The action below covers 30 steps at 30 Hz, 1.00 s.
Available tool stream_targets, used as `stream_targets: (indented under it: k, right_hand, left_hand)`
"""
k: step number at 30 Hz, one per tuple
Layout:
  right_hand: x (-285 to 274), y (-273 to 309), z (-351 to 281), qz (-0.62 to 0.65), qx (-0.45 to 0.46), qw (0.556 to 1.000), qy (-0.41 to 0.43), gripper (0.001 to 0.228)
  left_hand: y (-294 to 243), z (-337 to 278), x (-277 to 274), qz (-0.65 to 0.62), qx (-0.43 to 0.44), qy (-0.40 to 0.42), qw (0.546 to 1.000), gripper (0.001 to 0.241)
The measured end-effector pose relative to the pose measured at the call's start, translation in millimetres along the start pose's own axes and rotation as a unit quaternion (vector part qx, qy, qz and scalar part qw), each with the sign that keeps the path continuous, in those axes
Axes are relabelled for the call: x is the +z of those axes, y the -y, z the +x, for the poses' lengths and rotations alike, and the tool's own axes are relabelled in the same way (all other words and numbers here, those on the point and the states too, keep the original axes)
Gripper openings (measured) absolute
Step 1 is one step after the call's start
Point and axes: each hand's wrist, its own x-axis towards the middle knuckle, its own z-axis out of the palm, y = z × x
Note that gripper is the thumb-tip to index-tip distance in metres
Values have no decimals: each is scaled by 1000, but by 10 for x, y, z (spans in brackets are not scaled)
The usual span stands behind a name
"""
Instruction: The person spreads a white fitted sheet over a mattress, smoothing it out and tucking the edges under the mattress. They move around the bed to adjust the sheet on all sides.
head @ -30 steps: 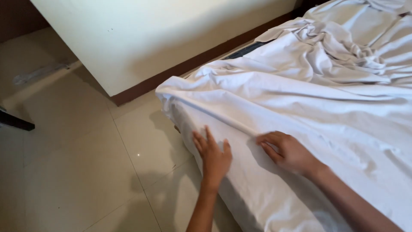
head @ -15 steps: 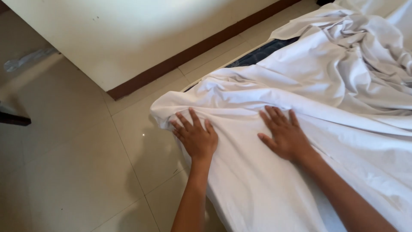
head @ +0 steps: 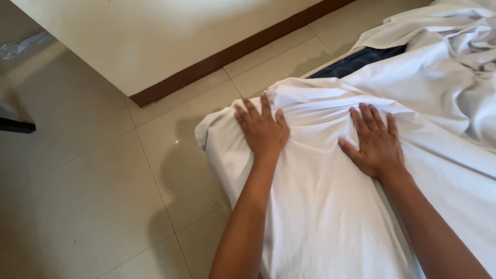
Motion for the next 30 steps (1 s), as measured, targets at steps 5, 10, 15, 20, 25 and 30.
stream_targets:
  k: [5,10,15,20,25,30]
  right_hand:
    - [30,-32,196,53,17,998,-14,83]
    - [38,-2,266,68,17,997,-43,77]
    - [96,-40,280,66,28,996,-49,75]
    - [225,-155,245,40,3,997,-62,69]
    - [252,-169,286,33,-2,996,-81,67]
    - [186,-146,338,37,13,996,-84,68]
  left_hand:
    - [-200,386,155,-21,56,7,998,56]
    - [-360,657,407,-30,78,14,996,47]
    - [-596,963,592,-55,117,44,991,45]
    - [-678,1055,834,-78,162,44,983,43]
    - [-688,901,390,-227,177,-53,956,69]
    - [-515,243,113,-360,269,-198,871,58]
